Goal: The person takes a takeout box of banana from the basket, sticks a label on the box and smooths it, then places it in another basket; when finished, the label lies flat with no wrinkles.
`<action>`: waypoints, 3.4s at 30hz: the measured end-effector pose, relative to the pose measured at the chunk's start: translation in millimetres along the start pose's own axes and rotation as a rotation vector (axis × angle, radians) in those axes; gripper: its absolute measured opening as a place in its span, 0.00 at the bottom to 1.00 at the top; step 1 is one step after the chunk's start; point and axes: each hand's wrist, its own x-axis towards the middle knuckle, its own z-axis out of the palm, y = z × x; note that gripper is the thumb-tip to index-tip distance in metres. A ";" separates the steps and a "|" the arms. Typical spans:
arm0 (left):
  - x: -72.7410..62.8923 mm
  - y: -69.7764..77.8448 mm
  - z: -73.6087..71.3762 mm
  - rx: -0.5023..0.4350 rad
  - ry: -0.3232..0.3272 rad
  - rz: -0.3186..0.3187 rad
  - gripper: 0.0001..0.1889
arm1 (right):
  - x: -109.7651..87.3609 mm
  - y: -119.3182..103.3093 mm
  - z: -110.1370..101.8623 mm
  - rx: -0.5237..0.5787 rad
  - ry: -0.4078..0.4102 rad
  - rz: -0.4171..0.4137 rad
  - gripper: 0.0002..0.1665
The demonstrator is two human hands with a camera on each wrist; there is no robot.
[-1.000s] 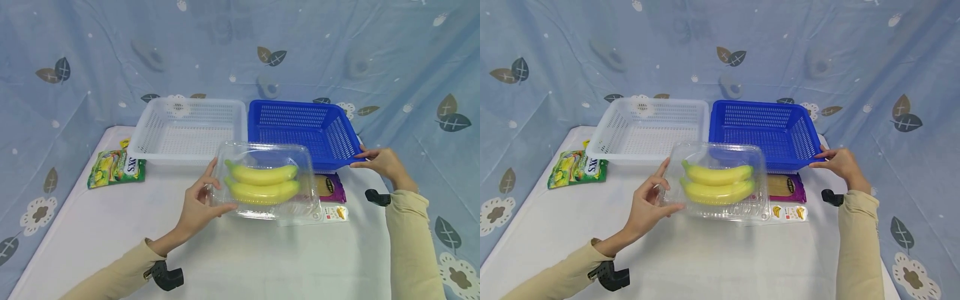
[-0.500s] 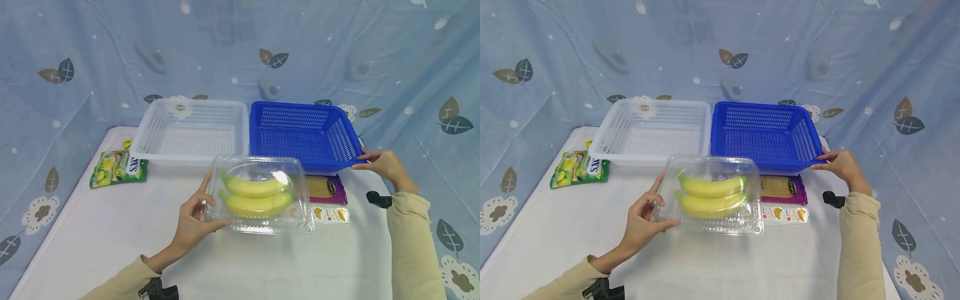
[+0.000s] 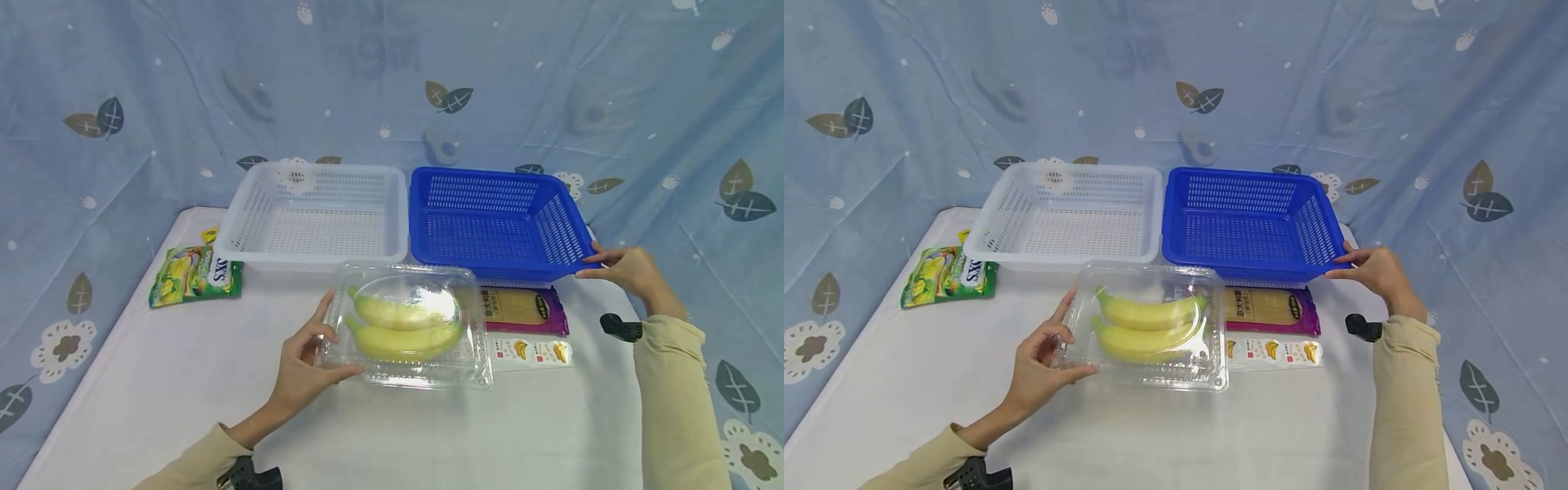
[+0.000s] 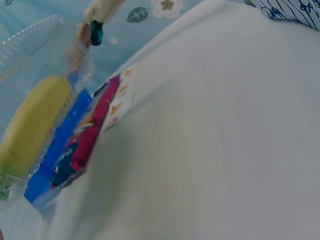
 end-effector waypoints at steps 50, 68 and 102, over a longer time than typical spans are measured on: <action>-32.3 -18.5 -104.6 0.121 0.084 -0.028 0.25 | -0.9 -0.5 0.5 -0.023 0.003 -0.009 0.49; -30.7 -30.4 -126.7 0.169 0.094 -0.086 0.23 | 1.9 2.8 1.0 -0.015 0.000 -0.002 0.49; -29.2 -23.8 -137.1 0.429 -0.029 -0.178 0.24 | 0.3 2.3 1.8 -0.040 0.009 -0.028 0.49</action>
